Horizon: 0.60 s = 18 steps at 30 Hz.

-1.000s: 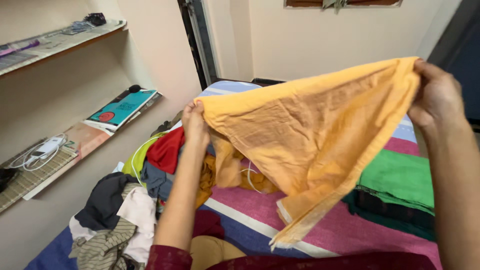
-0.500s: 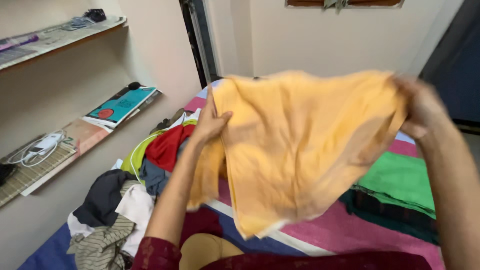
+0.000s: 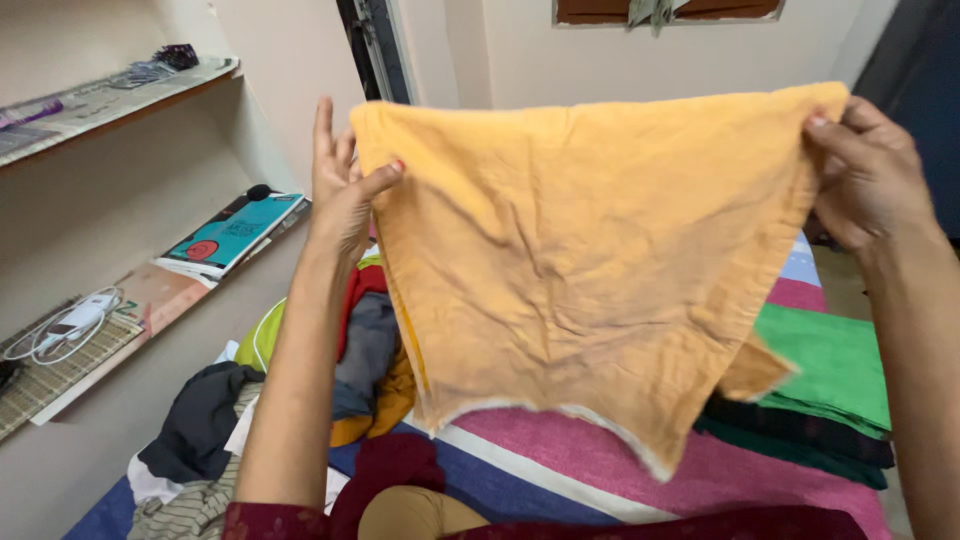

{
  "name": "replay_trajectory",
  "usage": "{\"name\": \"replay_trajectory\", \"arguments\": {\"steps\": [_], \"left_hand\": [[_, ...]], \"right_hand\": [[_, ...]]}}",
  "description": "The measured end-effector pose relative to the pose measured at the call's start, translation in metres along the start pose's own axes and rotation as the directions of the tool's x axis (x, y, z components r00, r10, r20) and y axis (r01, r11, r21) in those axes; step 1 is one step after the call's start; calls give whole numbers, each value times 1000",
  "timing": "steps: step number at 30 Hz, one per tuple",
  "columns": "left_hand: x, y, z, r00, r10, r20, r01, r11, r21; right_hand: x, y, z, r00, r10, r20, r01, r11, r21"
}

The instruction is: The person folds several garments on a bed, including a patterned top, a green long-sleeved shirt, a yellow pair of shorts, and a maroon top. Each item is smoothed, folded into a compact rectangle, and placed on a growing stack.

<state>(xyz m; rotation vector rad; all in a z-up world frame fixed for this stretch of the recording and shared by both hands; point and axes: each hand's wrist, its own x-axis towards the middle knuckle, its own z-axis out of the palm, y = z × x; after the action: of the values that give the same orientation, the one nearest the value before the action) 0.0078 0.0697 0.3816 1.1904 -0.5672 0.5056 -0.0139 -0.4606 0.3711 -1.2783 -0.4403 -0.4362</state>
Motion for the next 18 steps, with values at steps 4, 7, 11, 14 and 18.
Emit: {"name": "replay_trajectory", "arguments": {"steps": [4, 7, 11, 14, 18], "left_hand": [[12, 7, 10, 999, 34, -40, -27, 984, 177], [17, 3, -1, 985, -8, -174, 32, 990, 140], [18, -19, -20, 964, -48, -260, 52, 999, 11], [13, -40, -27, 882, -259, -394, 215, 964, -155], [10, -52, -21, 781, -382, -494, 271, 920, -283]], "right_hand": [[8, -2, 12, 996, -46, -70, 33, 983, -179], [13, -12, 10, 990, -118, -77, 110, 989, -102], [14, -7, 12, 980, -31, -199, 14, 996, -86], [15, 6, 25, 971, 34, -237, -77, 981, -176], [12, 2, 45, 957, 149, -248, -205, 955, -216]]}}
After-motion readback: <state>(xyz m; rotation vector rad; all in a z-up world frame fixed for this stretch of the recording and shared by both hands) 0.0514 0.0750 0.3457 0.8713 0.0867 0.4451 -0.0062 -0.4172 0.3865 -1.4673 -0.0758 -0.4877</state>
